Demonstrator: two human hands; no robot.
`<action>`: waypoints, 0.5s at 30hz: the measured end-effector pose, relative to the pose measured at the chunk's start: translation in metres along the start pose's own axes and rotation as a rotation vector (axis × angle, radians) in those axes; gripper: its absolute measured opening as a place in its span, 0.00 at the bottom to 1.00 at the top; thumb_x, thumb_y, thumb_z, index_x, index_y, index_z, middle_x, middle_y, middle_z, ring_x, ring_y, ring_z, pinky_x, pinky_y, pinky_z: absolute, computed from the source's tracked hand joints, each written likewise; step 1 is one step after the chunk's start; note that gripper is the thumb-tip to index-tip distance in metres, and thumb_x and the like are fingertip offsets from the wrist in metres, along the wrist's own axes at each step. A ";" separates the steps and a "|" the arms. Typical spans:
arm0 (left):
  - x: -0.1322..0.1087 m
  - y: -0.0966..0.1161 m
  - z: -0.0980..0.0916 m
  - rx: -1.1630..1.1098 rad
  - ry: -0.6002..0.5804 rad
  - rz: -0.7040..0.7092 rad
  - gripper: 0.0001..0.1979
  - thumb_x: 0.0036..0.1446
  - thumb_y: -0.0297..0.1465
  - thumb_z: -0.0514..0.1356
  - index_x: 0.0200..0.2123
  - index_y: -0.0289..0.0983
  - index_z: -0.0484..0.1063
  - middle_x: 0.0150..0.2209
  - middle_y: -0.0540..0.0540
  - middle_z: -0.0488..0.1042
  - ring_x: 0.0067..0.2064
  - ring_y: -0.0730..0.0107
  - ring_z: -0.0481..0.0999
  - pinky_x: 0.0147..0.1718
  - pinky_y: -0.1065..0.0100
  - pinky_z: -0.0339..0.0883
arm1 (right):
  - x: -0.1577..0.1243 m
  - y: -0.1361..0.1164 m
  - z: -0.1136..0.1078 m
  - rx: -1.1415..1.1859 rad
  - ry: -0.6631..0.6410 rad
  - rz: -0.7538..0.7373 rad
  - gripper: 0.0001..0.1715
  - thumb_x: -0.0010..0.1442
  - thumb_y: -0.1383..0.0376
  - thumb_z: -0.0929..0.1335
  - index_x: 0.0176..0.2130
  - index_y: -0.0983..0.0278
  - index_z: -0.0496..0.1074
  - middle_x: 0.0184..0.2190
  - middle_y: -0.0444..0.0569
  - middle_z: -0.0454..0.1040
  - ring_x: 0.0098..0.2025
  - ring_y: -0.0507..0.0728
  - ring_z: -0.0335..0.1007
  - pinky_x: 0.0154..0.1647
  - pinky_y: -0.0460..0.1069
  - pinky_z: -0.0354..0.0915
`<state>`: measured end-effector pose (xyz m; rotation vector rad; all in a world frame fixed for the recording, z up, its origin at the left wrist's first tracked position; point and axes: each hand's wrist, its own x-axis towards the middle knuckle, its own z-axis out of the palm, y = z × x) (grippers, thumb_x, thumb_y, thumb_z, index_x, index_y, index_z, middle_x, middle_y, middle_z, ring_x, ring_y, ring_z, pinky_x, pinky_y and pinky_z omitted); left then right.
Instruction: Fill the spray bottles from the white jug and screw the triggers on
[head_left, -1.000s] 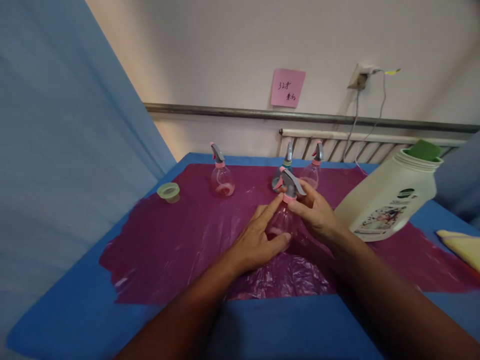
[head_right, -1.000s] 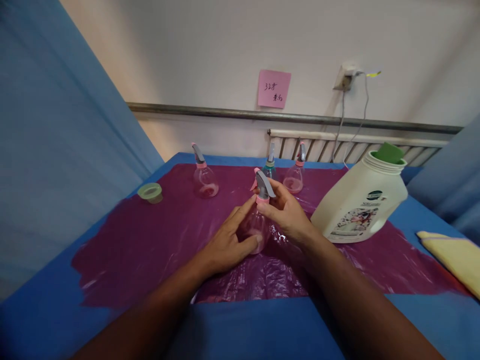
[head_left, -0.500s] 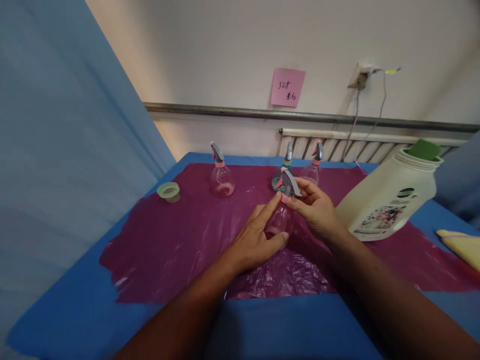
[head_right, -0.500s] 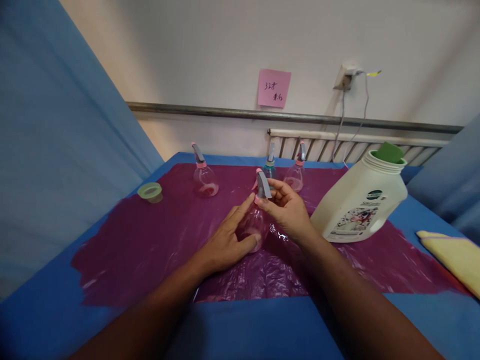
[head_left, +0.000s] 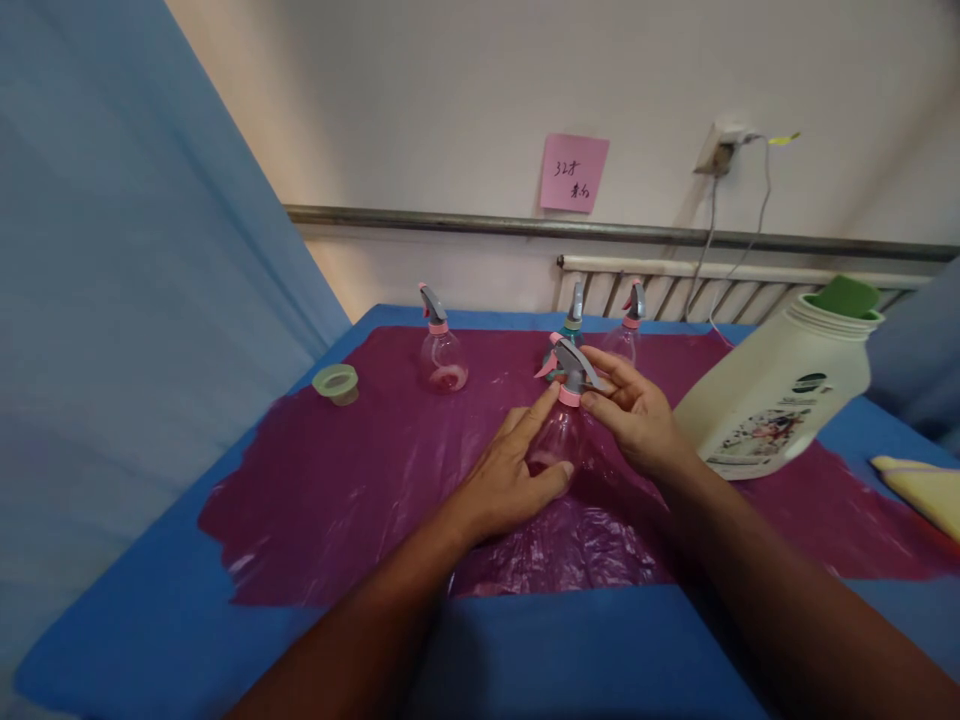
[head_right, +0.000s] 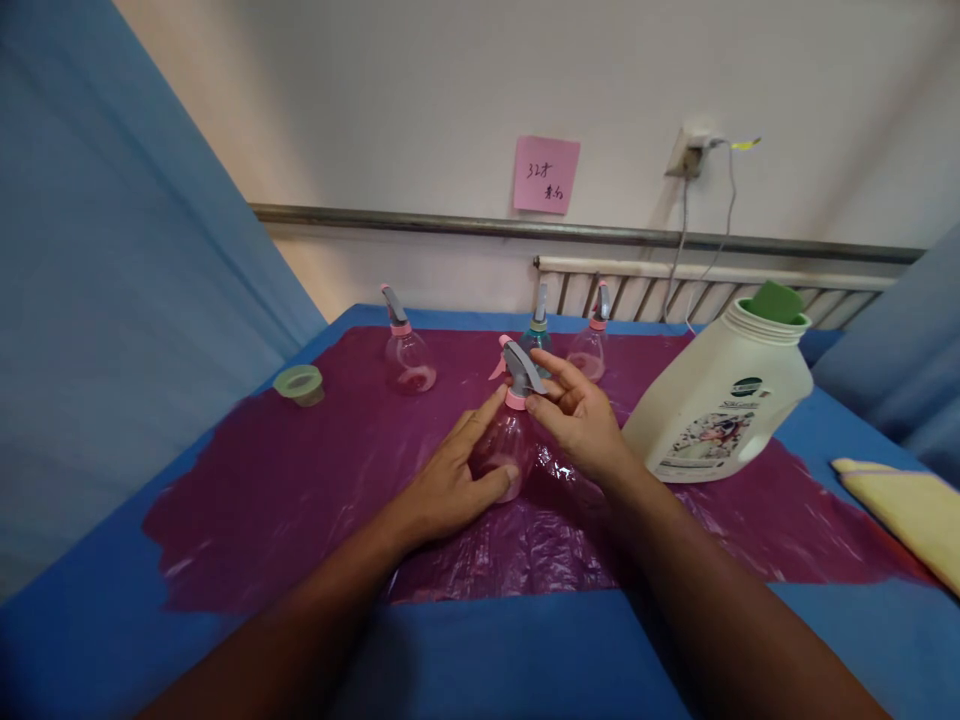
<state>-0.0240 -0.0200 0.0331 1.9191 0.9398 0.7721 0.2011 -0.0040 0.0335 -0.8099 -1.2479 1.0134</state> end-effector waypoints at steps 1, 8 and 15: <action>0.000 0.000 0.000 0.012 0.007 0.001 0.51 0.67 0.34 0.68 0.85 0.62 0.49 0.70 0.41 0.72 0.56 0.54 0.82 0.61 0.47 0.79 | 0.000 -0.001 0.001 -0.001 -0.002 0.011 0.38 0.61 0.53 0.84 0.66 0.51 0.77 0.54 0.51 0.88 0.59 0.65 0.85 0.69 0.68 0.75; 0.000 0.000 0.000 0.029 -0.023 -0.006 0.52 0.67 0.35 0.68 0.85 0.62 0.47 0.68 0.41 0.72 0.60 0.50 0.80 0.61 0.45 0.78 | 0.000 -0.005 0.004 -0.030 0.030 0.026 0.43 0.56 0.49 0.86 0.65 0.52 0.76 0.62 0.53 0.85 0.69 0.68 0.78 0.74 0.67 0.72; 0.000 0.002 -0.002 0.012 -0.024 0.011 0.51 0.67 0.35 0.68 0.86 0.61 0.47 0.72 0.39 0.71 0.59 0.48 0.81 0.60 0.44 0.80 | -0.004 -0.003 0.004 0.045 -0.039 0.017 0.41 0.61 0.52 0.84 0.68 0.48 0.75 0.70 0.51 0.80 0.69 0.68 0.79 0.77 0.68 0.70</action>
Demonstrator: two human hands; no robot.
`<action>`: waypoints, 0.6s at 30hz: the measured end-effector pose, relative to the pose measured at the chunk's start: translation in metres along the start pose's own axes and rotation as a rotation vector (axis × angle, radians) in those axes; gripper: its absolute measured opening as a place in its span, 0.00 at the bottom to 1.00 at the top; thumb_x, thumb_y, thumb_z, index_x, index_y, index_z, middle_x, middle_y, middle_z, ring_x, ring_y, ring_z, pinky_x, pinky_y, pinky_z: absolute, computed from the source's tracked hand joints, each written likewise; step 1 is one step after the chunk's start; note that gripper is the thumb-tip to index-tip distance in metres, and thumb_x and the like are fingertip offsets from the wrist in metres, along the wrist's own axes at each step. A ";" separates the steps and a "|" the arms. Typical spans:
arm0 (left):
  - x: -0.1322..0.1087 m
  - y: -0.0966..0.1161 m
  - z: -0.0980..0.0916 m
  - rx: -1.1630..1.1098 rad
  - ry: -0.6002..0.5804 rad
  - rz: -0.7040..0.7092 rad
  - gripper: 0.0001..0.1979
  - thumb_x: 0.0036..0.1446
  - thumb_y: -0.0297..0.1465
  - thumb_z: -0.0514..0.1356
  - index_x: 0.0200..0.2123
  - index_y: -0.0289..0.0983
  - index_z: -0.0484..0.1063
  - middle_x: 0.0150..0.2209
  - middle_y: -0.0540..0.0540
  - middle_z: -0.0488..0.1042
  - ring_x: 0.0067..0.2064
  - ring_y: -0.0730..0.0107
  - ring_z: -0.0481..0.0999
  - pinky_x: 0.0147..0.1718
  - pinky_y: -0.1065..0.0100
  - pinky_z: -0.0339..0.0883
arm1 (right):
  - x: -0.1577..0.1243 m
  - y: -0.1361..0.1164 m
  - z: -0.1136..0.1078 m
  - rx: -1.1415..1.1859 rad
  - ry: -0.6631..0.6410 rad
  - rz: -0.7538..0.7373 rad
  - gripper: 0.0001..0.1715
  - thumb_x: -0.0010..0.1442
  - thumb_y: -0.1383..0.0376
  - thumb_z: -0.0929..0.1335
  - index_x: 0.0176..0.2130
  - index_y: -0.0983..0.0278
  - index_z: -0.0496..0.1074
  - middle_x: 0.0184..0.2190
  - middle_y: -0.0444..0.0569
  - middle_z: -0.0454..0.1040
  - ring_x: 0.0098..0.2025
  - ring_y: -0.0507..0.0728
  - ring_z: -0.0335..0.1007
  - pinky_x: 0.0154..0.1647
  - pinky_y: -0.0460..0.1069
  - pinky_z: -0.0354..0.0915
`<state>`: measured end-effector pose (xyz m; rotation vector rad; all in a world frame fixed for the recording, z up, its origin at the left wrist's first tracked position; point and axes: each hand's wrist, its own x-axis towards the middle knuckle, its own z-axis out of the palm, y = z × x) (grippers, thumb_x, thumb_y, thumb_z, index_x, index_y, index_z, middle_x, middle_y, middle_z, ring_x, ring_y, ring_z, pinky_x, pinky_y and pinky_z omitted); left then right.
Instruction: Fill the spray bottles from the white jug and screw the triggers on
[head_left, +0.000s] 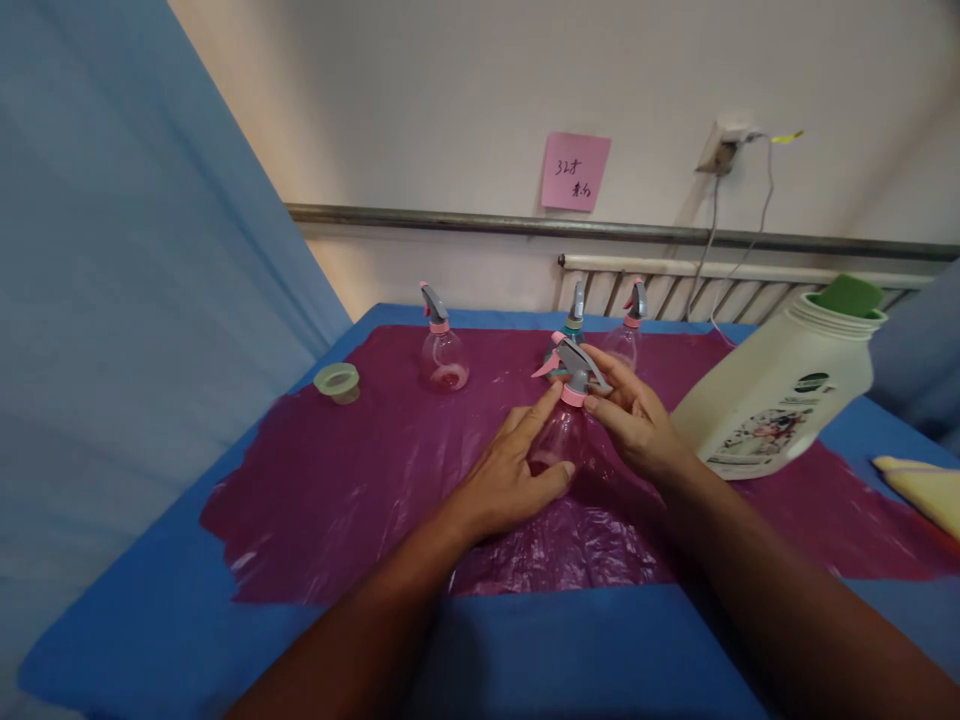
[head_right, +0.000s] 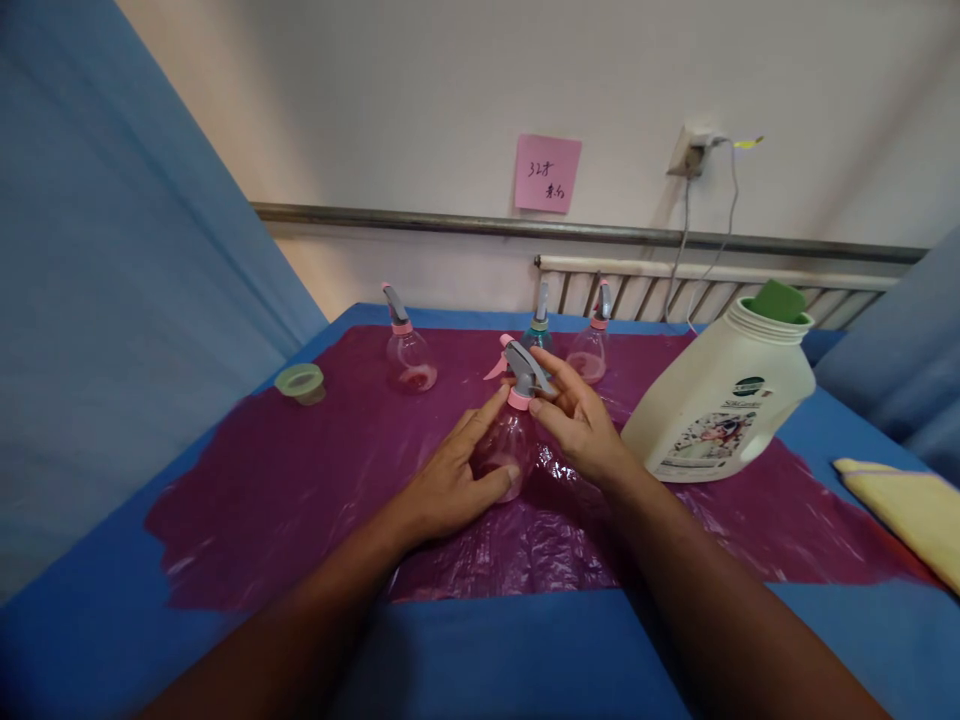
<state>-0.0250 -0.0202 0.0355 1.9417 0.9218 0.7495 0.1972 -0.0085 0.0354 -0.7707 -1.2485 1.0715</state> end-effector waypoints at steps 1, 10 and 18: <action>0.000 0.000 0.000 0.004 -0.001 -0.001 0.52 0.67 0.35 0.68 0.86 0.61 0.47 0.72 0.39 0.70 0.59 0.47 0.81 0.60 0.43 0.80 | 0.000 0.000 0.001 -0.020 0.017 -0.003 0.41 0.60 0.52 0.84 0.68 0.48 0.75 0.69 0.51 0.80 0.69 0.68 0.79 0.76 0.68 0.70; 0.000 0.004 0.000 0.036 0.045 0.024 0.53 0.65 0.34 0.70 0.86 0.58 0.48 0.73 0.38 0.72 0.67 0.41 0.78 0.66 0.38 0.75 | 0.000 -0.001 -0.002 -0.041 -0.019 -0.028 0.40 0.62 0.52 0.84 0.69 0.48 0.76 0.73 0.50 0.77 0.73 0.66 0.75 0.77 0.66 0.70; 0.001 -0.004 0.000 0.031 0.043 0.035 0.58 0.65 0.33 0.71 0.87 0.57 0.39 0.84 0.39 0.58 0.82 0.36 0.62 0.76 0.31 0.64 | 0.000 0.000 -0.001 -0.041 0.010 -0.007 0.41 0.60 0.51 0.84 0.67 0.50 0.76 0.66 0.51 0.83 0.64 0.66 0.82 0.73 0.67 0.73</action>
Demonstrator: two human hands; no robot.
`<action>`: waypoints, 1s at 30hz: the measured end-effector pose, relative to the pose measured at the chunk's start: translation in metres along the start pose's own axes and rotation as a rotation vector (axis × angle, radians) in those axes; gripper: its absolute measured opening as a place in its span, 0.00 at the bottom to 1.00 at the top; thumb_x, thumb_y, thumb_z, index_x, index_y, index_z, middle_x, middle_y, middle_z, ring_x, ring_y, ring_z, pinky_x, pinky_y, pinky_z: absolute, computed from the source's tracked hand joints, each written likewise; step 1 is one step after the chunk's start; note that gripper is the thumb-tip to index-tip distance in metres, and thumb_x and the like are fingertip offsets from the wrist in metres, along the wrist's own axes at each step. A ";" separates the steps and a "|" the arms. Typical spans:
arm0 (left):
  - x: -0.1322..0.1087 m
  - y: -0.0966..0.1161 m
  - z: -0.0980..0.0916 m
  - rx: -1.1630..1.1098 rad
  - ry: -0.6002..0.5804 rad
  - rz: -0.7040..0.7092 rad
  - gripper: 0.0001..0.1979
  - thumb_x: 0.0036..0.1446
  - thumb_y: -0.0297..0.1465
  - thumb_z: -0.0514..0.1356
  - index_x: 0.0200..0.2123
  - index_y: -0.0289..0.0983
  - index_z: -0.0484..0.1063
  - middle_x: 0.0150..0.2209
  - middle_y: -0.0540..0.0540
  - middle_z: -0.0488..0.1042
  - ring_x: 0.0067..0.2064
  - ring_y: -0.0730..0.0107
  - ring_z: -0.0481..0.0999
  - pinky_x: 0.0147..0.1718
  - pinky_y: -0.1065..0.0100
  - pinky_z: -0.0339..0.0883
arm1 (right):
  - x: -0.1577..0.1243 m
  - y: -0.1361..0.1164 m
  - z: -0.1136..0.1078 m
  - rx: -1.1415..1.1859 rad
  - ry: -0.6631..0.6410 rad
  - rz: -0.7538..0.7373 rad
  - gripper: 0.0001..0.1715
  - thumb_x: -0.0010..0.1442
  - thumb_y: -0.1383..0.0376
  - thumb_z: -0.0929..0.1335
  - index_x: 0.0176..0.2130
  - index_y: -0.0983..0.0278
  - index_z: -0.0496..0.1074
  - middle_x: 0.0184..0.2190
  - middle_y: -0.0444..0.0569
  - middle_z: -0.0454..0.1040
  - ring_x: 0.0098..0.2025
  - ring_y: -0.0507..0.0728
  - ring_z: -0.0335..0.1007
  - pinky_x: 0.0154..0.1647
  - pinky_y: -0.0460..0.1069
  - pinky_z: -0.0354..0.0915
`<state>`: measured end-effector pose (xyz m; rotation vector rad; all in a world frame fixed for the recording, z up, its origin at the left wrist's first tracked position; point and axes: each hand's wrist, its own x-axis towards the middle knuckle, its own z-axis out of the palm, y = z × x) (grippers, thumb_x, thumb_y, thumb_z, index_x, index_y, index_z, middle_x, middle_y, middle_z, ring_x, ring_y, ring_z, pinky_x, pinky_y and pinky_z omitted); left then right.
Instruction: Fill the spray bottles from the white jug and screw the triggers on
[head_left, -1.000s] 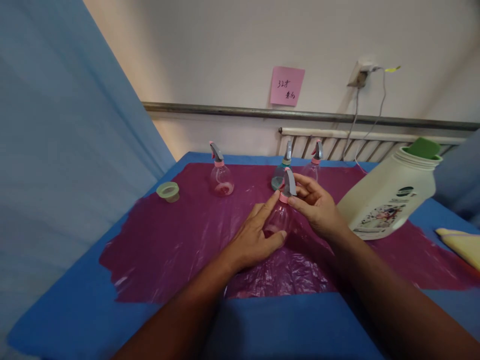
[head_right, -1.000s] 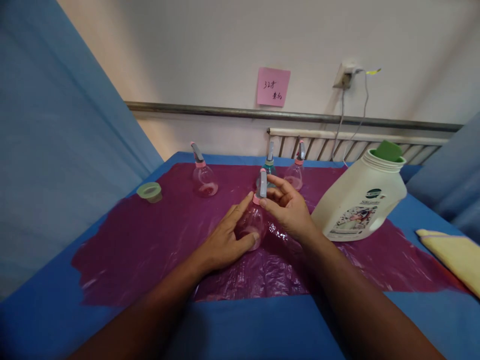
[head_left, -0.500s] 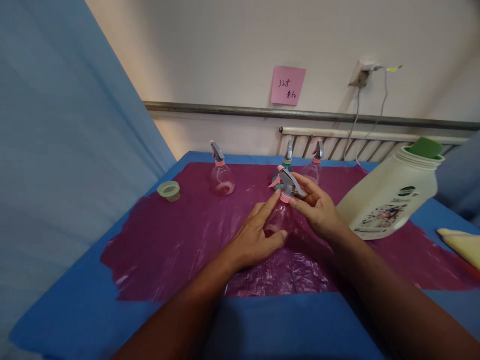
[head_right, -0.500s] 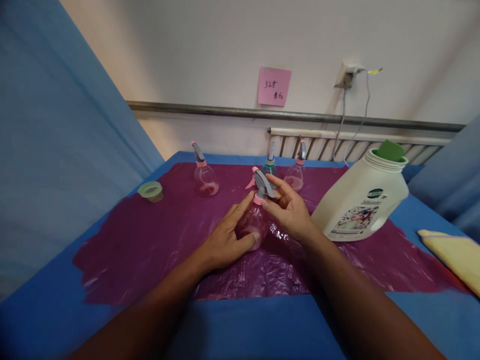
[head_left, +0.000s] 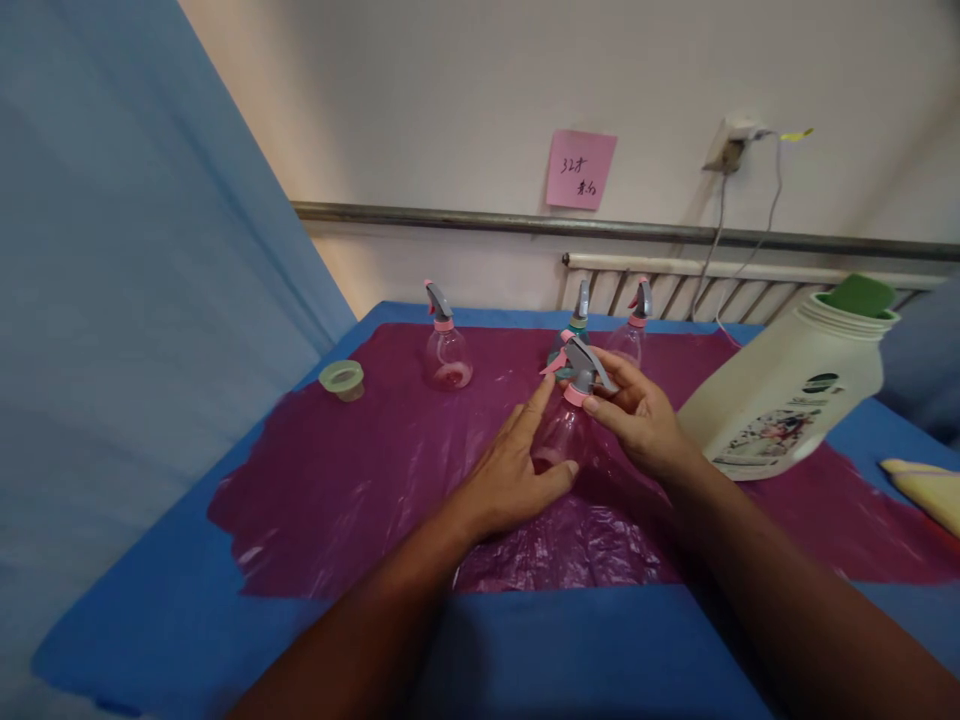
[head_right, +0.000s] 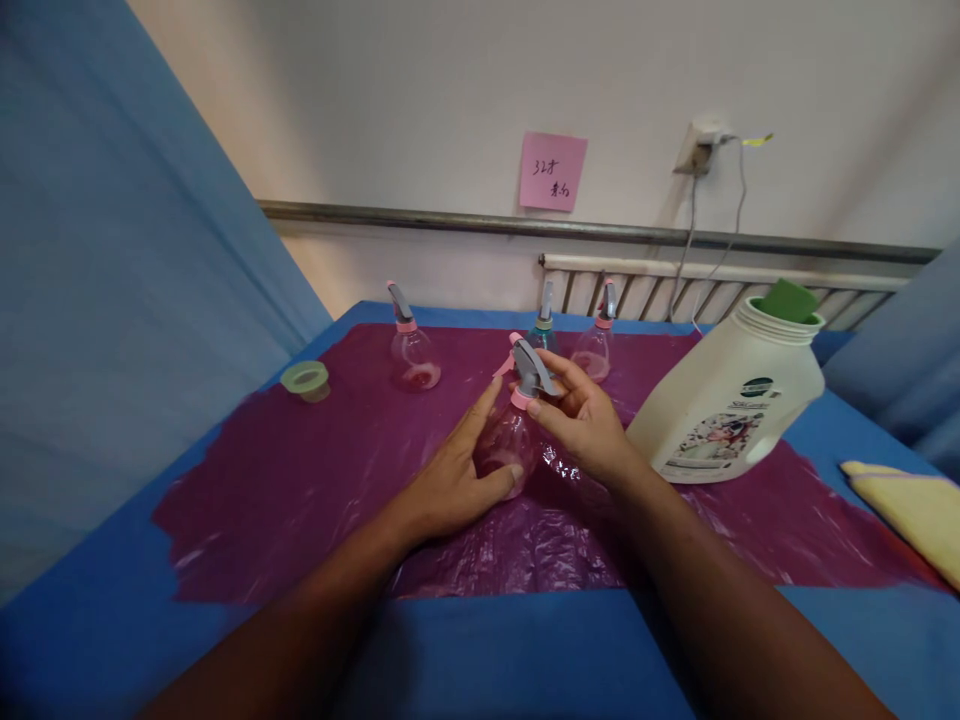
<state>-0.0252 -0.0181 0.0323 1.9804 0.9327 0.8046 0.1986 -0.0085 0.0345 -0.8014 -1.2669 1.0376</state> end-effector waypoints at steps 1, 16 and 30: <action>0.000 0.000 0.000 0.002 0.000 -0.006 0.59 0.66 0.33 0.71 0.87 0.57 0.38 0.84 0.39 0.58 0.82 0.36 0.61 0.76 0.31 0.64 | 0.000 -0.001 0.001 -0.011 0.009 0.004 0.41 0.60 0.51 0.85 0.67 0.50 0.77 0.66 0.51 0.83 0.64 0.66 0.82 0.72 0.66 0.74; 0.000 -0.016 0.011 0.110 0.120 0.056 0.60 0.64 0.39 0.74 0.87 0.48 0.39 0.83 0.33 0.57 0.81 0.37 0.63 0.77 0.33 0.62 | -0.004 -0.002 0.003 -0.136 0.052 -0.025 0.25 0.60 0.52 0.85 0.53 0.52 0.85 0.52 0.49 0.88 0.53 0.63 0.84 0.63 0.63 0.79; -0.003 0.009 0.002 0.068 0.574 0.347 0.24 0.78 0.34 0.58 0.26 0.42 0.54 0.25 0.55 0.58 0.29 0.71 0.61 0.34 0.63 0.56 | 0.035 -0.003 0.015 -0.316 0.154 -0.095 0.26 0.60 0.47 0.84 0.51 0.56 0.84 0.47 0.49 0.86 0.46 0.61 0.81 0.56 0.62 0.78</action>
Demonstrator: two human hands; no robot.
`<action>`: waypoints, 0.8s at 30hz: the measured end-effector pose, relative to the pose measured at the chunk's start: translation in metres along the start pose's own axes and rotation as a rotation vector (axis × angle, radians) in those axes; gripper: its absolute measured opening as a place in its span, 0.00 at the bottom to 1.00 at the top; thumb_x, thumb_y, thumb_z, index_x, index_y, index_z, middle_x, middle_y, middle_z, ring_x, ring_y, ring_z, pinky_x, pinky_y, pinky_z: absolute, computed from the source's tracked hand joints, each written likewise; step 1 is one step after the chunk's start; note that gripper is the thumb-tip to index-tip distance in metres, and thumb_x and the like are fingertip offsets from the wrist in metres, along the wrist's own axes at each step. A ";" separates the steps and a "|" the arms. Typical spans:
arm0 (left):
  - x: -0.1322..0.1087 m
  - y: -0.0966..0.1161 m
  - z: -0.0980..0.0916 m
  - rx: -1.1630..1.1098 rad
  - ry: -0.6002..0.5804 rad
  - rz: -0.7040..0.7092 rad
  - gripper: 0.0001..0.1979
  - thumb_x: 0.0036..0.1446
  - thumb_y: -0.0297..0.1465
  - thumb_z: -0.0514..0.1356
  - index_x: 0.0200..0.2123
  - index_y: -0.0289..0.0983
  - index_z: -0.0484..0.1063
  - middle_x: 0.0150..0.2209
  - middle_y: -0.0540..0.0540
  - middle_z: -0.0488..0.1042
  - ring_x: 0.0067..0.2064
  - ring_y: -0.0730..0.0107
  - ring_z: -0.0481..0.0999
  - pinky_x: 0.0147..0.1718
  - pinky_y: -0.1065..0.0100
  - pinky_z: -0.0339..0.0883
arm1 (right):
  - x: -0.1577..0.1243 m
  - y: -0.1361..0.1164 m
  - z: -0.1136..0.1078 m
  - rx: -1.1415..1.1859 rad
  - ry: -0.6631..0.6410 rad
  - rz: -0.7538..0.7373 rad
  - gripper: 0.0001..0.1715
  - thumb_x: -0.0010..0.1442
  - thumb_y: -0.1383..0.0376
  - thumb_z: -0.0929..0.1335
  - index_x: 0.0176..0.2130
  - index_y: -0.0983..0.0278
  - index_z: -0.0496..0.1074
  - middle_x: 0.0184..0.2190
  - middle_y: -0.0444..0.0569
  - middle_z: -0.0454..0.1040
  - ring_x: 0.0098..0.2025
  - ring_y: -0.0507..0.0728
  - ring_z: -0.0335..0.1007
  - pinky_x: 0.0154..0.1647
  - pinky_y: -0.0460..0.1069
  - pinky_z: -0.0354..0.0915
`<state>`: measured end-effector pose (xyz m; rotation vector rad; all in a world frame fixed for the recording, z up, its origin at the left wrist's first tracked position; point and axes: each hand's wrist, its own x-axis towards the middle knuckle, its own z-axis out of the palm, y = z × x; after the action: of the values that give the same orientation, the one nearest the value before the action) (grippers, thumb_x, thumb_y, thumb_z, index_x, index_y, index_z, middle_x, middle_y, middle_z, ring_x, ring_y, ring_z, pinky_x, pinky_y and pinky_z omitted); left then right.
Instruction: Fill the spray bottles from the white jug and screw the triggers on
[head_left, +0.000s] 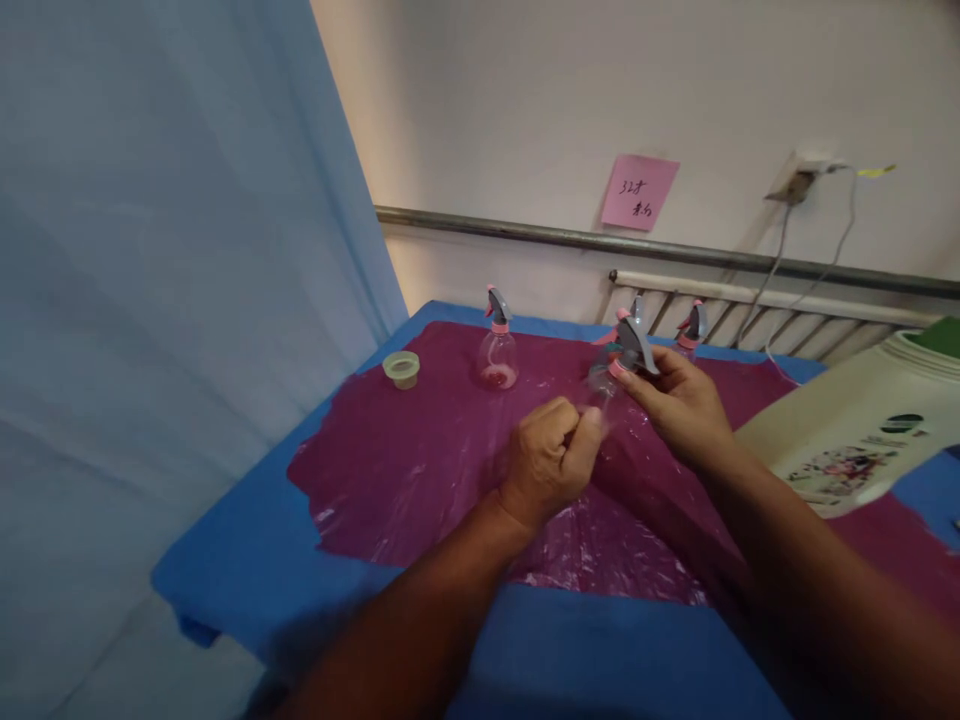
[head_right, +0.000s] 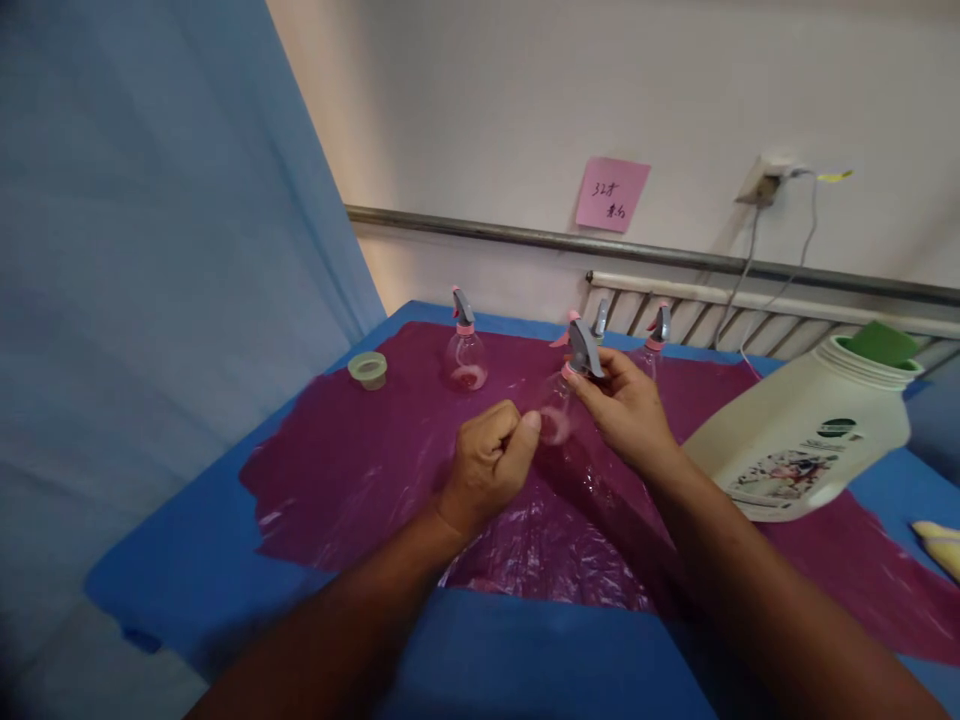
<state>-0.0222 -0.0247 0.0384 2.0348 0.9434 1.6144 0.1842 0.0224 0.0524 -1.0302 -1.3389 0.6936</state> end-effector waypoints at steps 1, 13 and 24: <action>0.001 0.003 -0.003 -0.038 0.017 0.006 0.25 0.78 0.34 0.58 0.26 0.42 0.53 0.25 0.56 0.56 0.27 0.72 0.58 0.32 0.62 0.52 | 0.009 0.001 0.007 -0.016 -0.025 -0.014 0.26 0.60 0.47 0.83 0.51 0.57 0.83 0.46 0.49 0.86 0.46 0.60 0.80 0.55 0.61 0.77; 0.010 0.013 -0.022 -0.080 0.101 -0.031 0.27 0.79 0.33 0.58 0.26 0.41 0.51 0.24 0.57 0.51 0.25 0.74 0.52 0.28 0.63 0.48 | 0.106 0.051 0.086 -0.130 -0.027 -0.038 0.22 0.61 0.55 0.76 0.51 0.62 0.78 0.47 0.53 0.87 0.45 0.61 0.80 0.56 0.60 0.76; 0.012 0.006 -0.026 -0.016 0.132 0.003 0.26 0.77 0.29 0.59 0.26 0.41 0.51 0.24 0.57 0.49 0.25 0.75 0.50 0.28 0.63 0.47 | 0.080 0.050 0.074 -0.179 -0.005 -0.069 0.29 0.63 0.61 0.77 0.62 0.61 0.76 0.63 0.60 0.84 0.64 0.67 0.82 0.71 0.66 0.74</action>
<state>-0.0441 -0.0230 0.0578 1.9396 0.9704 1.7700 0.1312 0.1287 0.0373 -1.1193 -1.4536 0.5320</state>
